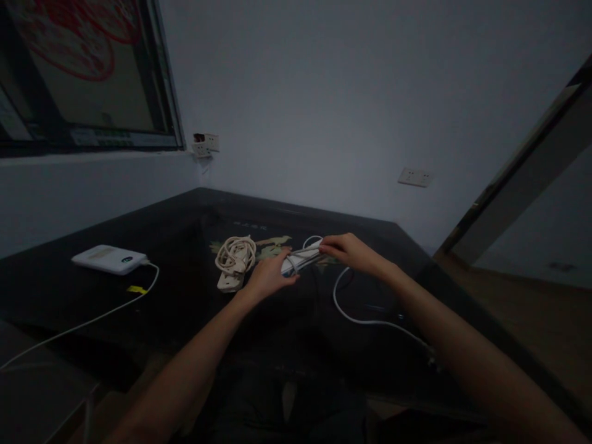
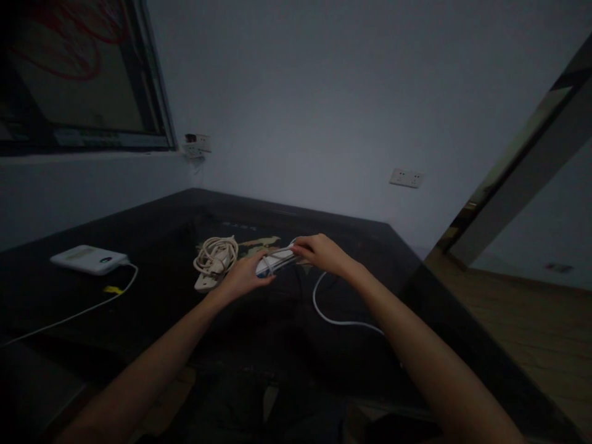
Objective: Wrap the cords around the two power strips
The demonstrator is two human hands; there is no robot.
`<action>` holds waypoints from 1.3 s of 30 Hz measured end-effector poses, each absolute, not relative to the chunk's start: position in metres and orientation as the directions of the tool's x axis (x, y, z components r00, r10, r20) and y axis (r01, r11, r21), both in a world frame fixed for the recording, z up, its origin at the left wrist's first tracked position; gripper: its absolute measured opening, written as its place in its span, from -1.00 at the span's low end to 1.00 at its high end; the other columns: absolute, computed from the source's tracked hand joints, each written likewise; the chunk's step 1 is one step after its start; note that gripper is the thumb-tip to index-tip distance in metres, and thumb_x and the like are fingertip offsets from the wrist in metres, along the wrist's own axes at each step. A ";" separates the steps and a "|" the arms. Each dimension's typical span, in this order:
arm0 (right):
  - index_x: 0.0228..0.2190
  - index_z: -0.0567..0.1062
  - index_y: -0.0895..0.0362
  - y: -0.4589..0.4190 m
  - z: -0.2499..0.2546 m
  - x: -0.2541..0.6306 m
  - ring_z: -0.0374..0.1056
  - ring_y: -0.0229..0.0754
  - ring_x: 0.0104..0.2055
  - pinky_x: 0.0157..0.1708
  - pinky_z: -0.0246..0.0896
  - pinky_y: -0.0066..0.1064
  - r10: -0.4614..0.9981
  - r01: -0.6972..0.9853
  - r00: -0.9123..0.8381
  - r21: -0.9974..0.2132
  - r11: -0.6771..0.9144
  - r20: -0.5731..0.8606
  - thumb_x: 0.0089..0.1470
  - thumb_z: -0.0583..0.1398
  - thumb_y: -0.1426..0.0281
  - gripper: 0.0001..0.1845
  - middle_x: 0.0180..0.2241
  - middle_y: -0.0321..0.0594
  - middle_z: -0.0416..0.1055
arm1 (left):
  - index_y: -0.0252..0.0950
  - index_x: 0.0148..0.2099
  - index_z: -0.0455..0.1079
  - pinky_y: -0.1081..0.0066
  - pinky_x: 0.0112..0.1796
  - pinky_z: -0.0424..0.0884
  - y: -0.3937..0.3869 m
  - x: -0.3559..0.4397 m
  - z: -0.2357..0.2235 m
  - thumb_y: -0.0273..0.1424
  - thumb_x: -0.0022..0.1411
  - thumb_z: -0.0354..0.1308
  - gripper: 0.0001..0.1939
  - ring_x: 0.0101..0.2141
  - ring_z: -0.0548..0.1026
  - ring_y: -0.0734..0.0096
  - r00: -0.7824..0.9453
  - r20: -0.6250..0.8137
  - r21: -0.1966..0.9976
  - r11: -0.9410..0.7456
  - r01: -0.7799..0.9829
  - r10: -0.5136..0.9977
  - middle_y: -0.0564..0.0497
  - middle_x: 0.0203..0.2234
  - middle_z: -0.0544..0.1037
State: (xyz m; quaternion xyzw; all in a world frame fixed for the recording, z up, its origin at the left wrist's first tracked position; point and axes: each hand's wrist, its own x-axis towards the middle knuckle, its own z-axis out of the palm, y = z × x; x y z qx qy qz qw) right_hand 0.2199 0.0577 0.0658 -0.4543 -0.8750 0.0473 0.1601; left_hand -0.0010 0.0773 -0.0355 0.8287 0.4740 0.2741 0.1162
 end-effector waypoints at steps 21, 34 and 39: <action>-0.35 0.55 0.17 0.042 -0.007 0.187 0.38 -0.15 -0.34 -0.34 0.18 -0.42 0.854 0.682 -0.275 -0.537 0.496 0.441 0.16 0.09 0.36 -0.75 -0.39 -0.17 0.52 | -0.33 -0.11 0.36 0.36 -0.28 0.43 0.095 -0.008 -0.038 -0.19 -0.01 0.27 -0.55 -0.28 0.51 0.27 0.213 0.321 0.907 -0.364 0.213 0.923 -0.05 -0.26 0.54; -0.19 0.53 0.13 0.038 -0.027 0.175 0.46 -0.10 -0.23 -0.24 0.24 -0.40 0.772 0.837 -0.215 -0.295 0.461 0.598 0.19 0.06 0.39 -0.73 -0.23 -0.12 0.54 | -0.35 -0.12 0.31 0.50 -0.60 0.41 0.086 0.001 -0.036 -0.27 -0.03 0.34 -0.54 -0.60 0.51 0.43 0.446 0.042 0.948 0.106 -0.302 0.894 -0.01 -0.46 0.54; -0.14 0.52 0.15 0.035 -0.027 0.169 0.45 -0.14 -0.35 -0.39 0.17 -0.44 0.742 0.918 -0.291 -0.041 0.394 0.604 0.22 0.02 0.39 -0.68 -0.34 -0.10 0.54 | -0.39 -0.13 0.33 0.46 -0.63 0.42 0.093 0.008 -0.046 -0.20 0.19 0.15 -0.65 -0.62 0.51 0.39 0.418 -0.021 0.878 0.217 -0.427 0.908 -0.06 -0.49 0.55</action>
